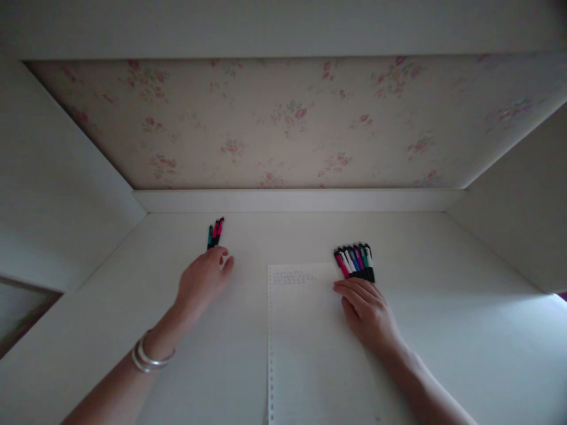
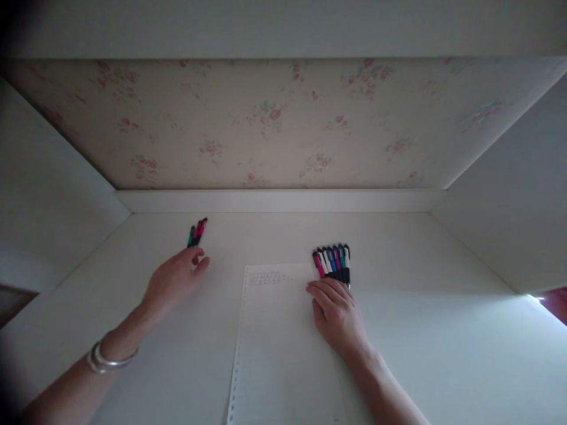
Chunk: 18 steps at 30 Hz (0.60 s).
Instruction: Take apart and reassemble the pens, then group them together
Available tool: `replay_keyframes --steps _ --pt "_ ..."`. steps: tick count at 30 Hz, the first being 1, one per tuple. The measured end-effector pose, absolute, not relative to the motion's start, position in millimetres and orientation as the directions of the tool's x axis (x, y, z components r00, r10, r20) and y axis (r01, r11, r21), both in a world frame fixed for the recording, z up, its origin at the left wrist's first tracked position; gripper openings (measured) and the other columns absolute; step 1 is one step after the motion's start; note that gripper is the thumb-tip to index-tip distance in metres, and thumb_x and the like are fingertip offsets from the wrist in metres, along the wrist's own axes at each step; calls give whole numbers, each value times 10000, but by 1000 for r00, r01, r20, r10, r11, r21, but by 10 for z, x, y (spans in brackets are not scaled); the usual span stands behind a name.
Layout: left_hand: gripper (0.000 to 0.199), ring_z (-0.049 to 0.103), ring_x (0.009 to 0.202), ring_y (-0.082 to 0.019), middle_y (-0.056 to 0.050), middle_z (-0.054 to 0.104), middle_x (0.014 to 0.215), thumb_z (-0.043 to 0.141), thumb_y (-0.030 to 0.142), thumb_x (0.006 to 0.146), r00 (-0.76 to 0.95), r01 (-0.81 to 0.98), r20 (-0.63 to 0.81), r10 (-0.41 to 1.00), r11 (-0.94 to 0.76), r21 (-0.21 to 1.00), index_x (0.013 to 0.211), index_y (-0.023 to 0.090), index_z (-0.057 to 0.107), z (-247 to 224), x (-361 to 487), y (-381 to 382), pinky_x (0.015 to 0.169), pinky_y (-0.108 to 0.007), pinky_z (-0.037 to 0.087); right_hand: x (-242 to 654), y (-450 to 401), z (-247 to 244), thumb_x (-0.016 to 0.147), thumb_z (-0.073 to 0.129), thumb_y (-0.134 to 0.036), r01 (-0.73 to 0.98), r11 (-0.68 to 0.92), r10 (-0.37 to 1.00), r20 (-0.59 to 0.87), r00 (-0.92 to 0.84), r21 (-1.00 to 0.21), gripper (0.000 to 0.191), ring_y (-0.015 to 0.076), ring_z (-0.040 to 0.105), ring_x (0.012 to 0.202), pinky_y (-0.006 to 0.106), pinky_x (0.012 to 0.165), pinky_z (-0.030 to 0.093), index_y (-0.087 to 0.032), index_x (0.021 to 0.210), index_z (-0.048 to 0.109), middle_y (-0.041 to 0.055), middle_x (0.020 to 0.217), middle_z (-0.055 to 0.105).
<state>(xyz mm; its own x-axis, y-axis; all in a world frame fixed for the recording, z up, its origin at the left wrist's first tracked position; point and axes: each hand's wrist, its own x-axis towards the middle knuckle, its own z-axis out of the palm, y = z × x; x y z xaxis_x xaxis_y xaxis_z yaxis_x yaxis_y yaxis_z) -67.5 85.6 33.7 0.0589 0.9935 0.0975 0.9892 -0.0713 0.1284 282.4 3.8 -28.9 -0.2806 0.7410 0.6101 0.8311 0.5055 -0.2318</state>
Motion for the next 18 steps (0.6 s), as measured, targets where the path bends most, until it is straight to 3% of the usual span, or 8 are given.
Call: replay_keyframes --steps 3,4,7,12,18 --pt "423 690 896 -329 -177 701 1032 370 419 957 -81 995 -64 995 76 -65 1154 108 579 304 -997 1076 710 -394 511 2840 47 -311 885 514 -85 828 490 750 615 -243 -271 249 252 685 936 417 821 564 -194 990 713 82 981 760" --pt "455 692 887 -348 -198 698 1033 357 442 956 -93 993 -90 992 86 -77 1145 96 583 275 -1074 1112 698 -409 511 2842 49 -316 888 515 -88 825 491 752 613 -241 -278 245 253 684 935 417 821 562 -193 989 711 82 980 759" --pt "523 701 815 -366 -223 705 998 287 490 966 -109 992 -137 985 98 -82 1077 95 612 184 -1210 1153 658 -429 512 2834 50 -314 891 512 -82 816 495 756 610 -236 -298 241 252 682 932 411 826 557 -196 978 706 79 974 758" --pt "434 702 869 -382 -227 709 1022 266 341 979 -75 995 -146 986 64 -77 1072 97 613 115 -1268 1180 709 -445 505 2816 36 -279 890 512 -66 802 499 757 615 -219 -328 243 247 683 920 398 817 559 -205 955 701 73 955 759" --pt "439 709 799 -382 -248 716 865 228 258 986 -186 981 -83 979 180 -77 1033 43 608 176 -1386 1161 661 -423 491 2850 11 -289 891 512 -54 778 493 763 624 -171 -389 257 242 674 925 388 812 556 -208 980 698 74 949 750"
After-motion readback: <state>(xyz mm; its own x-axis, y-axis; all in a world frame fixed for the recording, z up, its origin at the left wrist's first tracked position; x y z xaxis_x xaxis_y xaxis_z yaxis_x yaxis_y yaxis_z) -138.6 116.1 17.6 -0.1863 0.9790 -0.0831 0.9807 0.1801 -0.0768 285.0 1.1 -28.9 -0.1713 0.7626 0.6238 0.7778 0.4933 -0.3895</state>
